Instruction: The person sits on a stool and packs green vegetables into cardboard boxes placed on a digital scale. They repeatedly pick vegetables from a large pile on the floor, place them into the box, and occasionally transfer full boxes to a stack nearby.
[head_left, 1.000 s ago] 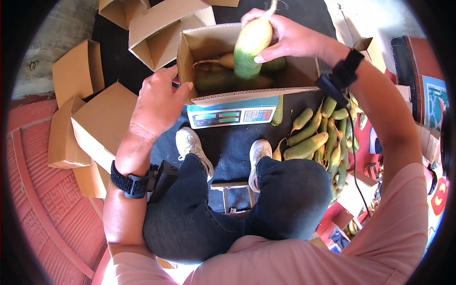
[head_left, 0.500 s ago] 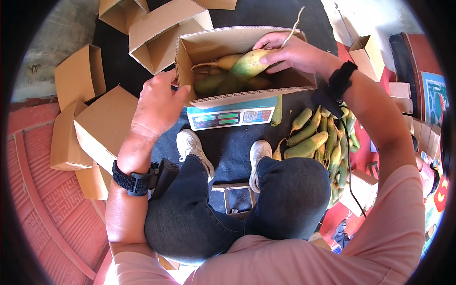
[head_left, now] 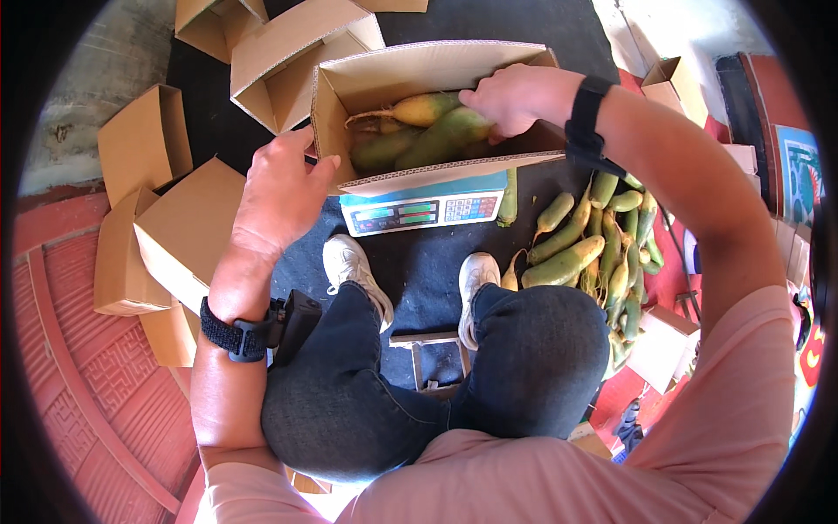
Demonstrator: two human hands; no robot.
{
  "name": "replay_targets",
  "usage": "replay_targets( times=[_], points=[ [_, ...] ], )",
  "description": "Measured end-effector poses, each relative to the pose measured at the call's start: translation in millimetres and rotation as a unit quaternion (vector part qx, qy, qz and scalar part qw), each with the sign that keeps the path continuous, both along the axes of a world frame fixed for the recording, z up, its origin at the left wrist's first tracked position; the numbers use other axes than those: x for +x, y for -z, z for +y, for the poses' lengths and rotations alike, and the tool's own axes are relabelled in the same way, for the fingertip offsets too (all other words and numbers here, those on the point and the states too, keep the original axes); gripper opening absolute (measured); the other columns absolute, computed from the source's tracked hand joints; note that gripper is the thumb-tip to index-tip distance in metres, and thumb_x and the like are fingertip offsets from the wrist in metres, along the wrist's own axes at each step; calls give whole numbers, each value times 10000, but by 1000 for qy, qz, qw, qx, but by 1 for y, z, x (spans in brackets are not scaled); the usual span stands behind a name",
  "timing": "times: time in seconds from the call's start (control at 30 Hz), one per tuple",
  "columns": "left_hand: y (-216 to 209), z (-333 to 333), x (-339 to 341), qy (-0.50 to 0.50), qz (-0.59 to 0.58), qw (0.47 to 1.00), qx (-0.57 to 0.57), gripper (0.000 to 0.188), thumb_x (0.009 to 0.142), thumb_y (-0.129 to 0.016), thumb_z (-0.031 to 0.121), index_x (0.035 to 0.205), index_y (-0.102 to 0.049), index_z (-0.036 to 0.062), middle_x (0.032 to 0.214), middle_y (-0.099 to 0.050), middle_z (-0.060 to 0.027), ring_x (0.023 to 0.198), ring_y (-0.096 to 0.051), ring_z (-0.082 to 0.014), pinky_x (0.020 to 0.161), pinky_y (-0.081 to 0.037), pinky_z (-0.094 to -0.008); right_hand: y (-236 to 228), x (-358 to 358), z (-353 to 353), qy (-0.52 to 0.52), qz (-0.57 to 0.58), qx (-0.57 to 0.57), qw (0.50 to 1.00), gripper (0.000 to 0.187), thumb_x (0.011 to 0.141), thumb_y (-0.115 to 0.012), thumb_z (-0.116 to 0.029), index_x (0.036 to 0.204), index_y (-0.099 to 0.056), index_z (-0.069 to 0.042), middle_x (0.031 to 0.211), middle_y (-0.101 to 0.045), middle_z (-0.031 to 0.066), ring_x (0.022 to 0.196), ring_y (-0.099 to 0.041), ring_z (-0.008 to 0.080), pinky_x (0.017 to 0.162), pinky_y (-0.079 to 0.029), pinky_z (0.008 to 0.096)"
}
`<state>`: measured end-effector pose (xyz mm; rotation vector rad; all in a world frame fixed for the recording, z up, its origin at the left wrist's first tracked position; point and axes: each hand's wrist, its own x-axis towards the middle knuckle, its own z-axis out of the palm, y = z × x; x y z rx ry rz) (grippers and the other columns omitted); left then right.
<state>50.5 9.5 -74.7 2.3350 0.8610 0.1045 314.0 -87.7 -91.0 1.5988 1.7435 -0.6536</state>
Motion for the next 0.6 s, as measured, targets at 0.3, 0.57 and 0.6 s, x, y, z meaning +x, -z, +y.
replay_targets(
  times=[0.3, 0.57, 0.6],
  points=[
    [-3, -1, -2, -12, 14, 999, -34, 216, 825, -630, 140, 878, -592, -66, 664, -608, -163, 598, -634, -211, 604, -491, -325, 4, -15, 20, -2, -20, -189, 982, 495, 819, -663, -421, 1087, -606, -8, 1016, -666, 148, 975, -624, 312, 820, -503, 409],
    [-9, -3, 5, -14, 48, 998, -42, 218, 806, -629, 130, 954, -638, -29, 861, -654, -202, 810, -650, -337, 765, -500, -388, 24, -16, 6, -96, 11, -132, 987, 479, 801, -664, -412, 1064, -635, -12, 981, -673, 145, 957, -625, 340, 827, -500, 423],
    [-12, -3, 6, -22, 50, 997, -57, 217, 807, -628, 129, 955, -639, -28, 863, -654, -203, 815, -651, -336, 767, -500, -388, 22, -16, 7, -118, 6, -130, 984, 469, 797, -666, -414, 1049, -646, -18, 969, -677, 141, 954, -626, 341, 830, -500, 423]
  ],
)
